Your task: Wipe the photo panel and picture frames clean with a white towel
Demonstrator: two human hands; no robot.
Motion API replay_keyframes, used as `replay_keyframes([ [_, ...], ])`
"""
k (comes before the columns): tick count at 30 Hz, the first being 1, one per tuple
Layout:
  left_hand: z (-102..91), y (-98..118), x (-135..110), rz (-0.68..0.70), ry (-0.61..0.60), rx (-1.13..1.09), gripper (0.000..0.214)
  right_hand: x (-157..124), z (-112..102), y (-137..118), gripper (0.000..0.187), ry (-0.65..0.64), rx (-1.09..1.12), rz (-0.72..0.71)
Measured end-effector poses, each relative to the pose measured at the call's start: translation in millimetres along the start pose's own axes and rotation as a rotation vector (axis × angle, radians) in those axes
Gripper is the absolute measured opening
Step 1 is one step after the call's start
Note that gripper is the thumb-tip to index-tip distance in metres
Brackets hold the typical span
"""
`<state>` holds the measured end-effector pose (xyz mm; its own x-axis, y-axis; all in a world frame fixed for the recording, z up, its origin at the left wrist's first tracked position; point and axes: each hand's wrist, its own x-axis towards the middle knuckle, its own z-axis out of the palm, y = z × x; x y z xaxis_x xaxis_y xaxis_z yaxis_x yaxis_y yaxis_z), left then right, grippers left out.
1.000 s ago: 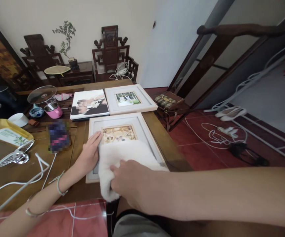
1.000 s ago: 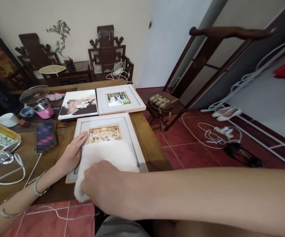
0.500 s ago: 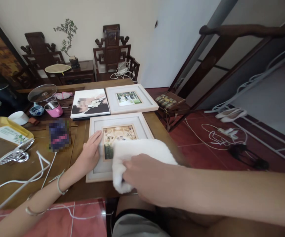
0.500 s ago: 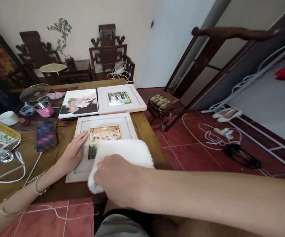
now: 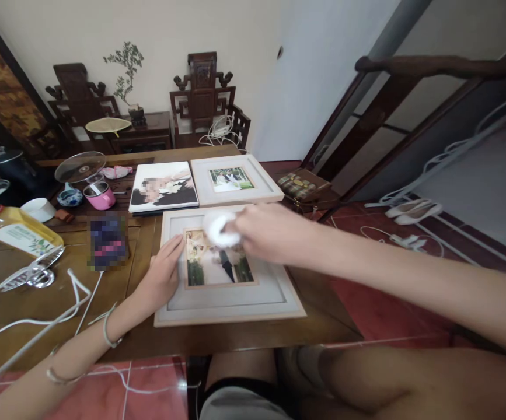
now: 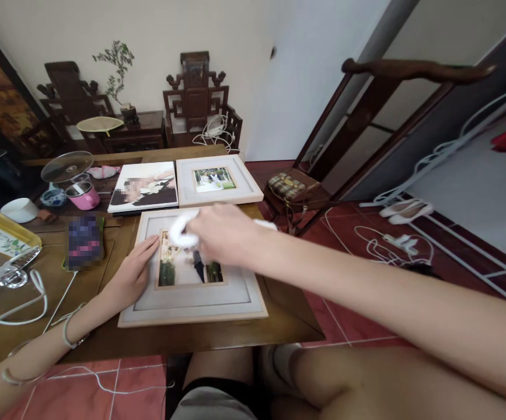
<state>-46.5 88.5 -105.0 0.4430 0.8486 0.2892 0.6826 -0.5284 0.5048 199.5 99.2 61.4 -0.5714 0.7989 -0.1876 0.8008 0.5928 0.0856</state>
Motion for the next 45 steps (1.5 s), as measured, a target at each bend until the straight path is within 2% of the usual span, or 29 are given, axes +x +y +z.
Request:
replay_keyframes([
  [2,-0.1,1,0,0.002,0.001,0.001,0.066,11,2,18,0.034,0.152,-0.136,0.063],
  [4,-0.3,2,2,0.003,-0.001,0.006,0.065,22,13,32,0.037,0.214,-0.226,0.003],
  [7,-0.5,4,4,0.01,-0.022,0.013,0.065,32,39,37,0.038,0.09,-0.264,-0.112],
  [11,-0.3,3,3,0.007,-0.033,0.019,0.066,25,62,16,0.035,-0.072,-0.204,-0.116],
  [14,-1.8,4,2,-0.012,-0.037,0.024,0.065,3,52,-10,0.03,-0.196,-0.124,-0.139],
  [18,-6.0,9,2,-0.05,-0.047,0.037,0.065,-31,16,-41,0.026,-0.461,0.04,-0.235],
  [20,-6.9,11,2,-0.05,-0.051,0.033,0.066,-43,3,-50,0.025,-0.526,0.092,-0.252],
  [22,-6.3,11,2,-0.044,-0.054,0.032,0.067,-48,-1,-53,0.026,-0.549,0.14,-0.217],
  [25,-3.9,9,2,-0.029,-0.046,0.029,0.066,-41,8,-49,0.028,-0.514,0.178,-0.104],
  [27,-3.0,8,2,-0.013,-0.03,0.026,0.067,-29,19,-40,0.032,-0.401,0.155,-0.045],
  [31,-5.2,8,1,0.006,-0.032,0.041,0.068,7,39,-13,0.042,-0.087,0.017,-0.032],
  [34,-7.3,10,1,0.0,-0.048,0.053,0.067,32,49,7,0.05,0.005,-0.099,-0.039],
  [36,-7.6,11,2,-0.007,-0.05,0.051,0.068,39,52,12,0.05,-0.004,-0.125,-0.058],
  [38,-7.4,11,2,-0.013,-0.04,0.05,0.068,35,49,5,0.047,-0.055,-0.106,-0.065],
  [41,-7.2,11,2,-0.014,-0.027,0.058,0.067,13,33,-21,0.04,-0.173,-0.019,-0.09],
  [45,-8.8,12,1,-0.024,-0.038,0.079,0.067,-26,8,-57,0.031,-0.391,0.189,-0.263],
])
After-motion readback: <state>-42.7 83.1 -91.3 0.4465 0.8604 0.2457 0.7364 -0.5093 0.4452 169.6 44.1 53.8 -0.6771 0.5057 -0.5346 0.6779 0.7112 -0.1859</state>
